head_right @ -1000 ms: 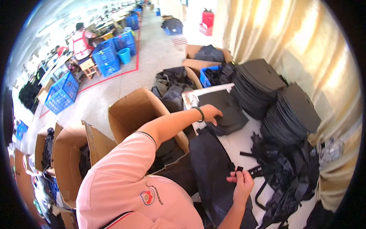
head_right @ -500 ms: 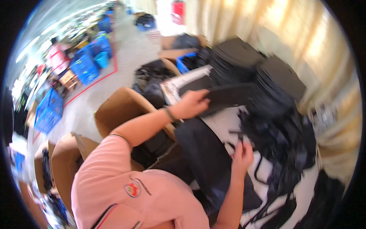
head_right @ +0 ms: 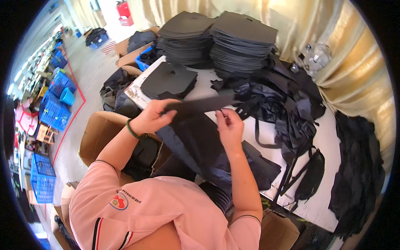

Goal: Organizing and stacking black fabric panels and straps for backpack manufacturing.

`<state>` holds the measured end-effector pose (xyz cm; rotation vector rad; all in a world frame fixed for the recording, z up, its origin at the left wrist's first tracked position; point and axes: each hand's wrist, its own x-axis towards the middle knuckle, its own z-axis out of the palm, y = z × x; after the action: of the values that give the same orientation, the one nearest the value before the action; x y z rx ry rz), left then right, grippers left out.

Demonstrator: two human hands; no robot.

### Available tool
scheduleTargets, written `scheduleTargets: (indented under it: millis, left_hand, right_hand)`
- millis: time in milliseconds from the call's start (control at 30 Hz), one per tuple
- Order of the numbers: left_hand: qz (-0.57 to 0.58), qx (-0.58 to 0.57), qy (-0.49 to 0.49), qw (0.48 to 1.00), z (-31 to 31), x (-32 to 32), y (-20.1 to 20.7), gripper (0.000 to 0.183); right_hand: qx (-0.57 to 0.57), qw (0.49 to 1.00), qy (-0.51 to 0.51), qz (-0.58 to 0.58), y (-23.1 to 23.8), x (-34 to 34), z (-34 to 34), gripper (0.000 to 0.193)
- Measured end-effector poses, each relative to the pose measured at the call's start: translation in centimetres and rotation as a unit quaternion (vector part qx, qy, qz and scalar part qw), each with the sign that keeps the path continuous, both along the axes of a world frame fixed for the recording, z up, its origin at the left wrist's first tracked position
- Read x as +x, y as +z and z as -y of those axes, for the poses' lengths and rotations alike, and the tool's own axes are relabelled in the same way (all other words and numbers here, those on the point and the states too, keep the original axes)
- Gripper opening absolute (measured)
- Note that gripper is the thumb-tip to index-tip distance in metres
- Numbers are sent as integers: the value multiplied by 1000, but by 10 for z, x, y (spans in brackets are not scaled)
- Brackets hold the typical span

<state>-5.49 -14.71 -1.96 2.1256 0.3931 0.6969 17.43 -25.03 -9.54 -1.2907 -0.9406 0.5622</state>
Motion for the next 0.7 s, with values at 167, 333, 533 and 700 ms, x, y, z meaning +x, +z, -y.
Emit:
scheduleTargets:
  millis: [167,333,533,700]
  left_hand:
    - [14,132,-229,964,0,13,1,39]
    - [-16,-109,-182,977,14,38,-17,65]
    - [63,57,-10,996,29,77,-50,26]
    - [105,157,-27,982,36,100,-41,25]
  right_hand:
    - [-28,997,0,72,-3,23,23,22]
    - [-151,985,30,81,-63,57,22,34]
    - [-107,965,229,-72,5,20,39,21]
    - [-151,892,274,-326,31,44,68,50]
